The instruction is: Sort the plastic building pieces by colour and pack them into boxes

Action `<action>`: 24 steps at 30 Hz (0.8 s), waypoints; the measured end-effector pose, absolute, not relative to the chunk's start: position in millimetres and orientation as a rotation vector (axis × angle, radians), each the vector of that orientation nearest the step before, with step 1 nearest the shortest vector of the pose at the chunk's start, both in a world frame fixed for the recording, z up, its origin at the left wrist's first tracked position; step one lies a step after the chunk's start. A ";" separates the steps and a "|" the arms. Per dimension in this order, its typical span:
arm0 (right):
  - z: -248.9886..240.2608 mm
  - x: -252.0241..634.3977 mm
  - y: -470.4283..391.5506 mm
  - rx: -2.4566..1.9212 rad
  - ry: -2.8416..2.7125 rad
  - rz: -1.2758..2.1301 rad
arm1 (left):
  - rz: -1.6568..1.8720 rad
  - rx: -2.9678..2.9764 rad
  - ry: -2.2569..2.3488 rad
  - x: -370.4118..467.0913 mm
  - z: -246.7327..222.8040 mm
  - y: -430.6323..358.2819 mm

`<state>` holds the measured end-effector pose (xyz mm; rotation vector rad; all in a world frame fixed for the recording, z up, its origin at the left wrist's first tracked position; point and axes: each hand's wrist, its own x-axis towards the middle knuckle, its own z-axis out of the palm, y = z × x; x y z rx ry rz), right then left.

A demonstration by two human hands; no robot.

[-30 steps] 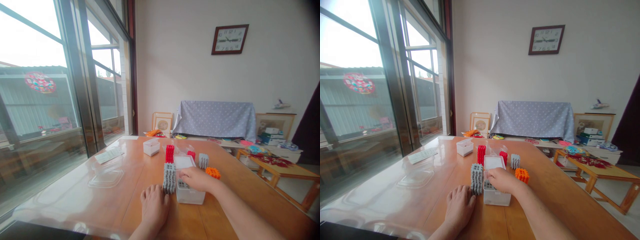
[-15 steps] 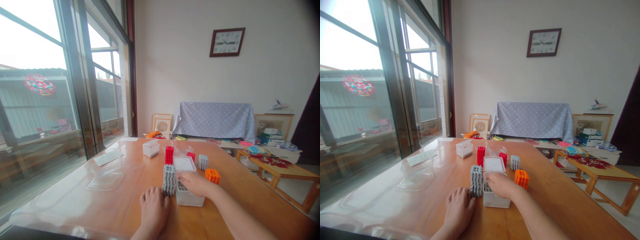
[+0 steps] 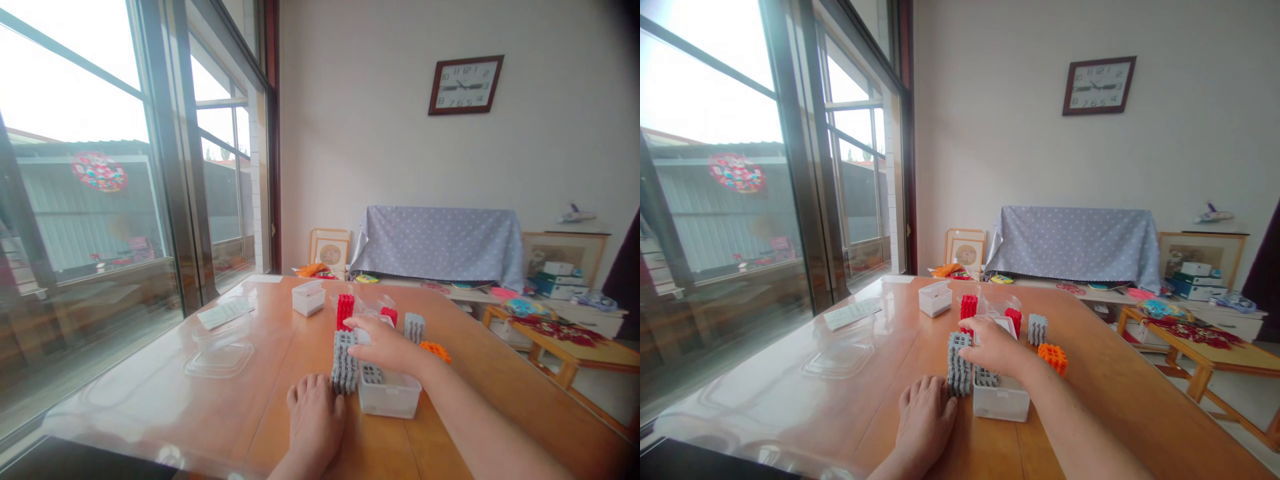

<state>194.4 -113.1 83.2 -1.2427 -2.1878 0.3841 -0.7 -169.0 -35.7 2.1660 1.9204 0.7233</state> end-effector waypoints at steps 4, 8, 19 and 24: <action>83.8 191.9 -109.1 -1.251 -2.208 0.442 | 0.738 2.163 1.912 -0.3 -34.2 -169.5; 82.1 192.4 -106.4 -1.242 -2.185 0.491 | 0.728 2.144 1.903 -0.6 -32.6 -170.0; 61.7 241.9 -110.8 -1.483 -1.984 0.570 | 0.694 2.161 1.908 -1.6 -32.2 -170.5; 53.7 245.4 -118.8 -1.530 -2.139 0.554 | 0.672 2.173 1.918 -0.7 -33.7 -169.1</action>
